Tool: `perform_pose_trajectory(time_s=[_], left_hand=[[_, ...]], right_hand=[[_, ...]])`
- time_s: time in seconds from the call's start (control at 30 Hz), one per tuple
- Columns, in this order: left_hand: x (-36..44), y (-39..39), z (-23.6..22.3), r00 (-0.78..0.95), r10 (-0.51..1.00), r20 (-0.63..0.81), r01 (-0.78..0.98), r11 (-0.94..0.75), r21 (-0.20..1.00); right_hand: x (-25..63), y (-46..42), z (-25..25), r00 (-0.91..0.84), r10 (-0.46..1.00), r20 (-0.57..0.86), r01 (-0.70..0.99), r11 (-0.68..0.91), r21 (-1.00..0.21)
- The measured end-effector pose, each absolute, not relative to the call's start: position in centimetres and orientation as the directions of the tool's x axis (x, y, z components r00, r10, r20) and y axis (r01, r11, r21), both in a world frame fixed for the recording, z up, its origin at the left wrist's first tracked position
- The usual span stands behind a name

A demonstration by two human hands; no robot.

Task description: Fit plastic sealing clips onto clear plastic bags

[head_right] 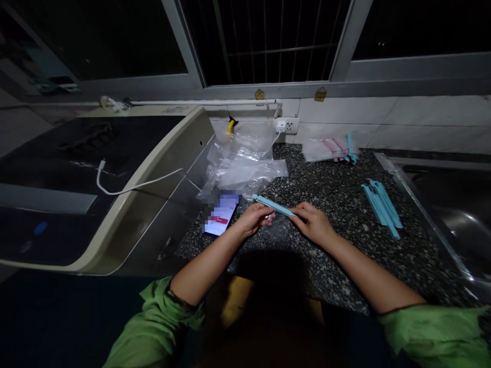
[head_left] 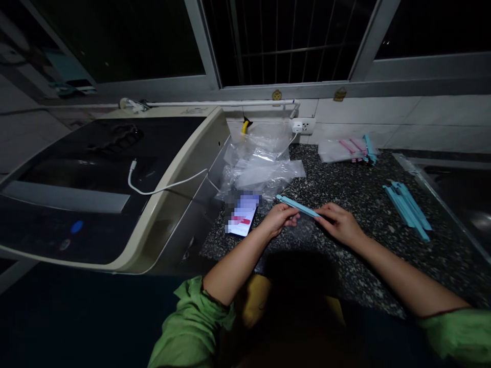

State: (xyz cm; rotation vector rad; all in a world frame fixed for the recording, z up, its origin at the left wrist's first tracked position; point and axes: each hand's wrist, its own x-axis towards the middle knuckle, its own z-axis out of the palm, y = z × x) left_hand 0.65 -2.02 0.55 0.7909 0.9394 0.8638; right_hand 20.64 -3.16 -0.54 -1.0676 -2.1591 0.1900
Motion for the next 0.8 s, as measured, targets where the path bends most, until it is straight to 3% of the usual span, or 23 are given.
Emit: perform_pose_trajectory(time_s=[0.57,0.67,0.8], left_hand=[[0.14,-1.56,0.38,0.060,0.979,-0.197,-0.275,0.206,0.939],[0.12,-1.54,0.43,0.013,0.980,-0.198,-0.289,0.193,0.938],[0.12,-1.61,0.51,0.029,0.985,-0.170,-0.313,0.171,0.934]], right_hand=[[20.80,-3.48,-0.14,-0.450,0.700,0.554,0.738,0.641,-0.211],[20.77,-3.51,0.05,-0.435,0.708,0.557,0.721,0.644,-0.255],[20.92,-3.31,0.29,-0.309,0.775,0.551,0.664,0.590,-0.458]])
